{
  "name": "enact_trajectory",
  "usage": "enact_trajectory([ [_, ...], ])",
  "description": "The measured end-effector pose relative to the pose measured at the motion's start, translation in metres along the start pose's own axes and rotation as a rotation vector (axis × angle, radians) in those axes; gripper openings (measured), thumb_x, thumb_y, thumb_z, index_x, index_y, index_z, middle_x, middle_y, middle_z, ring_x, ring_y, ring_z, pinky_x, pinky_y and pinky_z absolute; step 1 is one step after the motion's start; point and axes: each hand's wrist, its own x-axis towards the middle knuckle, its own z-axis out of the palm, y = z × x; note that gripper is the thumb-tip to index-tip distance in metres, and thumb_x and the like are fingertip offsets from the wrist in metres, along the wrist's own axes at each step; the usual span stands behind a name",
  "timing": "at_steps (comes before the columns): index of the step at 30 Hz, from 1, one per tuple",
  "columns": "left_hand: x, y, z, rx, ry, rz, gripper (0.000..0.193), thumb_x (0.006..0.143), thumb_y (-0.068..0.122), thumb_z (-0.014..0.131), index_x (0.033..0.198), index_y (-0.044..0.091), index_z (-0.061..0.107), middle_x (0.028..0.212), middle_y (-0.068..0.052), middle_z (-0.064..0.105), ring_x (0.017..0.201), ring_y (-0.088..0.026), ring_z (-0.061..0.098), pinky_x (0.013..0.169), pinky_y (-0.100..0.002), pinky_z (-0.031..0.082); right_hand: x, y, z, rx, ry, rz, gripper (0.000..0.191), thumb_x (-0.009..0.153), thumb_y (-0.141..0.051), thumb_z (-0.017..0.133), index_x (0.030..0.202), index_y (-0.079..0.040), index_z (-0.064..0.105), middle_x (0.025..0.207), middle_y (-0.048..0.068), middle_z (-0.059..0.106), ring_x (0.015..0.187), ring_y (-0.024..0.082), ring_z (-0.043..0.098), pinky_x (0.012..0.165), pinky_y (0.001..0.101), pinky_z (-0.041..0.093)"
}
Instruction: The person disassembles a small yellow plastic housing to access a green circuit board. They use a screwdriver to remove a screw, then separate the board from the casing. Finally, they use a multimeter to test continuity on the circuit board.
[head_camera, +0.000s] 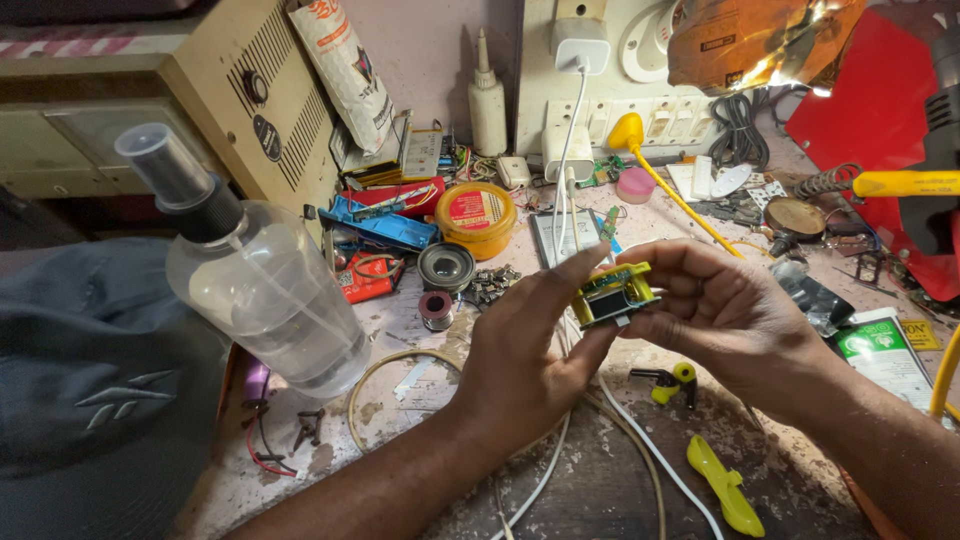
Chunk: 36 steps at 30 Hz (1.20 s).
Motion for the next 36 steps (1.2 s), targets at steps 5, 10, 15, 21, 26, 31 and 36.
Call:
enact_trajectory([
  [5, 0.005, 0.004, -0.001, -0.035, 0.049, -0.019, 0.050, 0.086, 0.010, 0.081, 0.133, 0.010, 0.064, 0.119, -0.013, 0.074, 0.108, -0.025, 0.075, 0.095, -0.035, 0.060, -0.001, 0.001, 0.001, -0.069, 0.030, 0.006, 0.053, 0.085, 0.000, 0.070, 0.137, 0.002, 0.059, 0.119, 0.011, 0.075, 0.106, 0.016, 0.073, 0.094, 0.0295, 0.060],
  [10, 0.011, 0.001, -0.003, -0.113, -0.009, -0.234, 0.037, 0.090, 0.018, 0.081, 0.125, 0.010, 0.071, 0.108, -0.011, 0.078, 0.094, -0.019, 0.077, 0.083, -0.032, 0.062, -0.002, 0.001, 0.002, -0.161, 0.039, -0.059, 0.055, 0.090, 0.000, 0.069, 0.144, 0.000, 0.057, 0.113, 0.015, 0.075, 0.103, 0.016, 0.072, 0.092, 0.0280, 0.061],
  [15, 0.012, -0.003, -0.001, -0.256, -0.011, -0.198, 0.037, 0.093, 0.021, 0.078, 0.126, 0.008, 0.070, 0.114, -0.010, 0.078, 0.098, -0.014, 0.077, 0.083, -0.028, 0.065, -0.001, 0.001, 0.006, -0.233, 0.083, -0.065, 0.043, 0.089, 0.000, 0.068, 0.132, 0.001, 0.063, 0.113, 0.013, 0.079, 0.103, 0.015, 0.075, 0.088, 0.0271, 0.062],
  [21, 0.010, -0.003, -0.002, -0.289, -0.013, -0.171, 0.036, 0.094, 0.021, 0.078, 0.126, 0.008, 0.069, 0.107, -0.009, 0.079, 0.096, -0.013, 0.078, 0.085, -0.029, 0.064, -0.004, -0.003, 0.010, -0.258, 0.106, -0.143, 0.034, 0.092, 0.001, 0.068, 0.126, 0.004, 0.069, 0.111, 0.012, 0.078, 0.100, 0.015, 0.074, 0.086, 0.0263, 0.062],
  [26, 0.008, -0.003, -0.002, -0.279, -0.011, -0.209, 0.033, 0.093, 0.019, 0.078, 0.123, 0.007, 0.072, 0.104, -0.009, 0.080, 0.093, -0.013, 0.079, 0.083, -0.028, 0.064, -0.008, -0.009, 0.014, -0.327, 0.191, -0.023, 0.041, 0.087, 0.001, 0.071, 0.128, -0.001, 0.069, 0.101, 0.013, 0.079, 0.095, 0.015, 0.076, 0.081, 0.0269, 0.063],
  [31, 0.008, -0.001, -0.001, -0.273, 0.002, -0.180, 0.030, 0.093, 0.017, 0.078, 0.121, 0.006, 0.073, 0.108, -0.010, 0.080, 0.096, -0.013, 0.079, 0.086, -0.028, 0.064, -0.010, -0.011, 0.018, -0.374, 0.172, -0.148, 0.036, 0.088, -0.001, 0.070, 0.124, 0.001, 0.070, 0.112, 0.012, 0.079, 0.101, 0.015, 0.076, 0.088, 0.0272, 0.064],
  [36, 0.009, 0.002, -0.002, -0.261, -0.004, -0.208, 0.029, 0.092, 0.017, 0.079, 0.119, 0.007, 0.074, 0.108, -0.010, 0.080, 0.095, -0.012, 0.079, 0.086, -0.028, 0.064, -0.008, -0.008, 0.018, -0.378, 0.182, -0.148, 0.037, 0.088, -0.001, 0.071, 0.124, 0.001, 0.070, 0.109, 0.012, 0.080, 0.099, 0.015, 0.077, 0.087, 0.0269, 0.065],
])
